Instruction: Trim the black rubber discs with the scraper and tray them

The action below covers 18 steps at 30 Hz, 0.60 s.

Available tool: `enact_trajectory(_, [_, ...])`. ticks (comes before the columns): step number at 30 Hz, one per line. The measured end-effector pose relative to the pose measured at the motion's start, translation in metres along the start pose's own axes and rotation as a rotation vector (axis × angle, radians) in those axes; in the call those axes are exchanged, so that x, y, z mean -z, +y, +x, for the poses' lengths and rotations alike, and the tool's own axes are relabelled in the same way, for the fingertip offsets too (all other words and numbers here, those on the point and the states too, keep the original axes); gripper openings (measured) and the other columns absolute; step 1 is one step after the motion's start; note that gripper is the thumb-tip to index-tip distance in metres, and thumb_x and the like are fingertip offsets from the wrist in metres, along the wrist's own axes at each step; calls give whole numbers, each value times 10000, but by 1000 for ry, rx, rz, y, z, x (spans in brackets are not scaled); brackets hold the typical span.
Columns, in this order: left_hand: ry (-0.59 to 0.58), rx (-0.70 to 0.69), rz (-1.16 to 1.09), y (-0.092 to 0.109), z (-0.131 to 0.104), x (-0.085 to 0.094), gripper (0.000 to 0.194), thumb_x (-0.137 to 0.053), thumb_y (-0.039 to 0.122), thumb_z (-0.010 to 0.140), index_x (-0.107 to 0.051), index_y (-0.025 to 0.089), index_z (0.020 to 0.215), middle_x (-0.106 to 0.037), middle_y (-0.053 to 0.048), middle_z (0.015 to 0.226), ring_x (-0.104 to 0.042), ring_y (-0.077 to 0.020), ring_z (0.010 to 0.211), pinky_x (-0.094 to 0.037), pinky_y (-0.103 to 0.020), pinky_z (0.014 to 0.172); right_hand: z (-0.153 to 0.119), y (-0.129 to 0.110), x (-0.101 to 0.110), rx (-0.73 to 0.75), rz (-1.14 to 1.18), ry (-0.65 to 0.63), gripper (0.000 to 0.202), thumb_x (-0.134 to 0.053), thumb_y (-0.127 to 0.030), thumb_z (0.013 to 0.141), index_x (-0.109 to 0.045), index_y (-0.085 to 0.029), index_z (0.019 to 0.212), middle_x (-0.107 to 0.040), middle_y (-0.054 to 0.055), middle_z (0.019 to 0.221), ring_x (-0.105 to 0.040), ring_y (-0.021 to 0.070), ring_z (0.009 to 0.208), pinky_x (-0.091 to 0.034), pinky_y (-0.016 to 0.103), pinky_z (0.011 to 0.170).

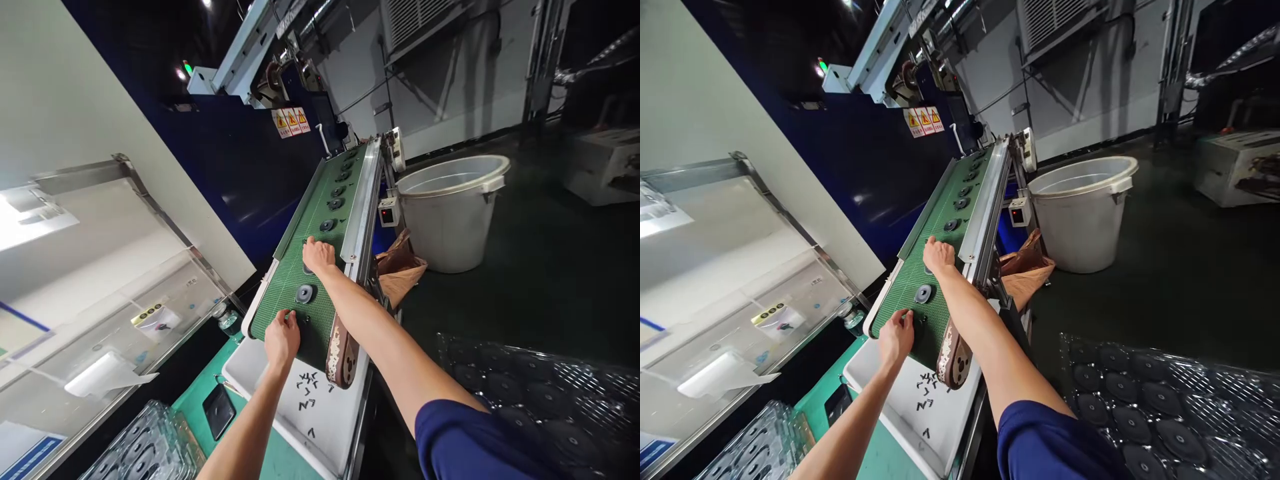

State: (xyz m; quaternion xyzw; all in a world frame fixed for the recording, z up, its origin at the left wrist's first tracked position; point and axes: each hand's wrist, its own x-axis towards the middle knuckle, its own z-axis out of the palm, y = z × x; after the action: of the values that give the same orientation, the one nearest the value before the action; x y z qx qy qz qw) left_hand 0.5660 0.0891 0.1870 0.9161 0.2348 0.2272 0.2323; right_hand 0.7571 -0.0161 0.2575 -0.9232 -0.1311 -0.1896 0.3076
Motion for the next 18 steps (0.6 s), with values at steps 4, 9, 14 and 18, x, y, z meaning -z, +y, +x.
enact_trajectory(4, [-11, -8, 0, 11, 26, -7, 339, -583, 476, 1002, -687, 166, 1090, -705, -72, 1020, -678, -219, 942, -549, -438, 896, 1, -2, -6, 38, 6, -17, 406, -618, -420, 1029, -589, -158, 1338, -639, 104, 1258, -658, 238, 1084, -564, 456, 952])
enact_trajectory(9, [-95, -104, -55, 21, 52, -8, 325, -640, 455, 971, -683, 152, 1083, -692, -35, 913, -661, -186, 798, -555, -396, 805, -1, -4, -7, 73, 24, -29, 414, -594, -447, 1039, -590, -162, 1339, -653, 98, 1235, -664, 233, 1070, -560, 457, 954])
enact_trajectory(14, [-93, -155, -187, 24, 48, -1, 340, -658, 489, 918, -691, 155, 977, -574, 22, 643, -562, -160, 615, -454, -295, 640, -2, -2, 2, 33, 29, -55, 461, -491, -511, 1073, -574, -156, 1355, -682, 104, 1191, -679, 237, 1064, -544, 457, 964])
enact_trajectory(18, [-60, 0, -310, -24, -13, 23, 488, -536, 625, 919, -682, 160, 907, -569, 0, 646, -532, -153, 596, -385, -261, 544, -8, 0, 13, -6, 33, -54, 420, -386, -455, 1103, -596, -164, 1322, -724, 149, 1127, -694, 280, 1067, -517, 409, 925])
